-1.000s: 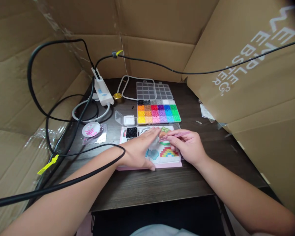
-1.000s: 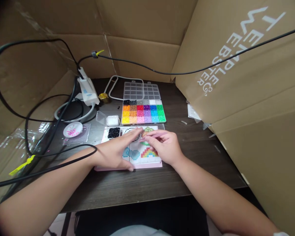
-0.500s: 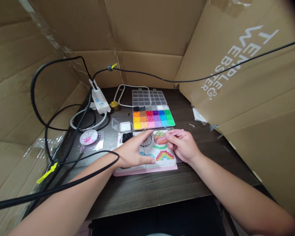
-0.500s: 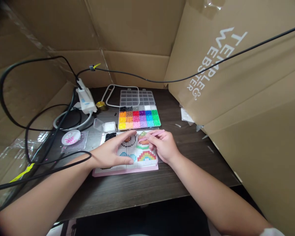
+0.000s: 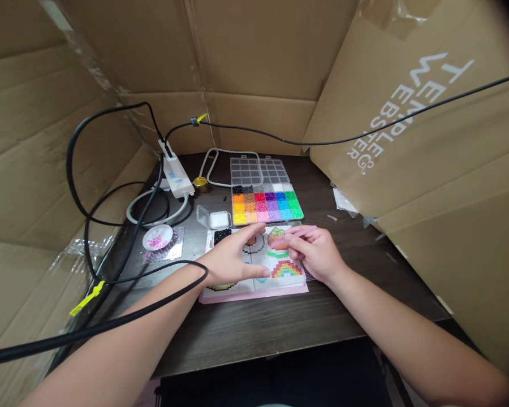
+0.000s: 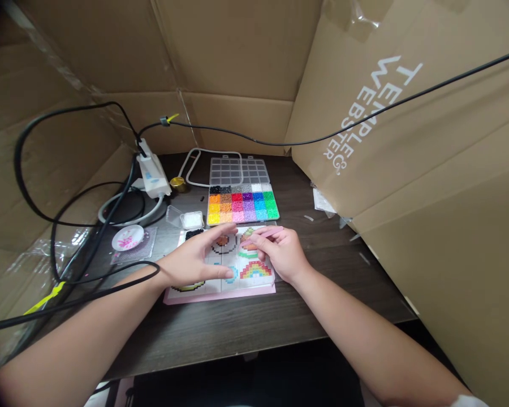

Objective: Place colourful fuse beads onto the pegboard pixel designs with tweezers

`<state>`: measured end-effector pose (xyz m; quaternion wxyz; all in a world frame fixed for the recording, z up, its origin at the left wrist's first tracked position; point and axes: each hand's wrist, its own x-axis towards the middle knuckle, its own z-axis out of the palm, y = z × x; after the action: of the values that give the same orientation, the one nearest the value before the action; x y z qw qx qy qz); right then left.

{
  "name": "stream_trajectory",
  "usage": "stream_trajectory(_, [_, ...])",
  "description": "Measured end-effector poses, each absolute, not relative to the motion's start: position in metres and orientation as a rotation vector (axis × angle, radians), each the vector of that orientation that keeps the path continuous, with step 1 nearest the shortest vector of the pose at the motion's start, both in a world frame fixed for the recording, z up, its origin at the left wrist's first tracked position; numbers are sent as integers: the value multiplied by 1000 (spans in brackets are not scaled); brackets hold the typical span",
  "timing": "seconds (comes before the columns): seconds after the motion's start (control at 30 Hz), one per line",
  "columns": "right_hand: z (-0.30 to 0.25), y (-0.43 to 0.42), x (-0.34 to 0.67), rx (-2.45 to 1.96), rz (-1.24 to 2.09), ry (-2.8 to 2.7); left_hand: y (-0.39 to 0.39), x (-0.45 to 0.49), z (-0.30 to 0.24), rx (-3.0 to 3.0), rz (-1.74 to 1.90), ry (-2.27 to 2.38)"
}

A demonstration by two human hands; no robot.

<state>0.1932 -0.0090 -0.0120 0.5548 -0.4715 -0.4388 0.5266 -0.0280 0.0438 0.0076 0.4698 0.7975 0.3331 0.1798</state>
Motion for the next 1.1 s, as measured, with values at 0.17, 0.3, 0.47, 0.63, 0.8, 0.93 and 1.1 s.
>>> stream_trajectory(0.17, [-13, -8, 194, -1084, 1254, -990, 47, -28, -2, 1898, 581, 807])
stream_trajectory(0.3, [-13, -7, 194, -1093, 1258, -990, 46, -27, 4, 2020, 540, 836])
stream_trajectory(0.47, [-12, -6, 195, -1105, 1274, -979, 42, -26, 14, 2150, 419, 819])
stream_trajectory(0.63, [-12, -6, 196, -1123, 1292, -963, 41, -26, 15, 2138, 419, 859])
stream_trajectory(0.8, [-11, -5, 195, -1117, 1299, -941, 41, -25, 9, 2057, 522, 871])
stream_trajectory(0.93, [-13, -5, 195, -1095, 1298, -961, 43, -25, 1, 2015, 633, 863])
stream_trajectory(1.1, [-7, -4, 197, -1187, 1131, -1062, 42, -24, 3, 2048, 591, 910])
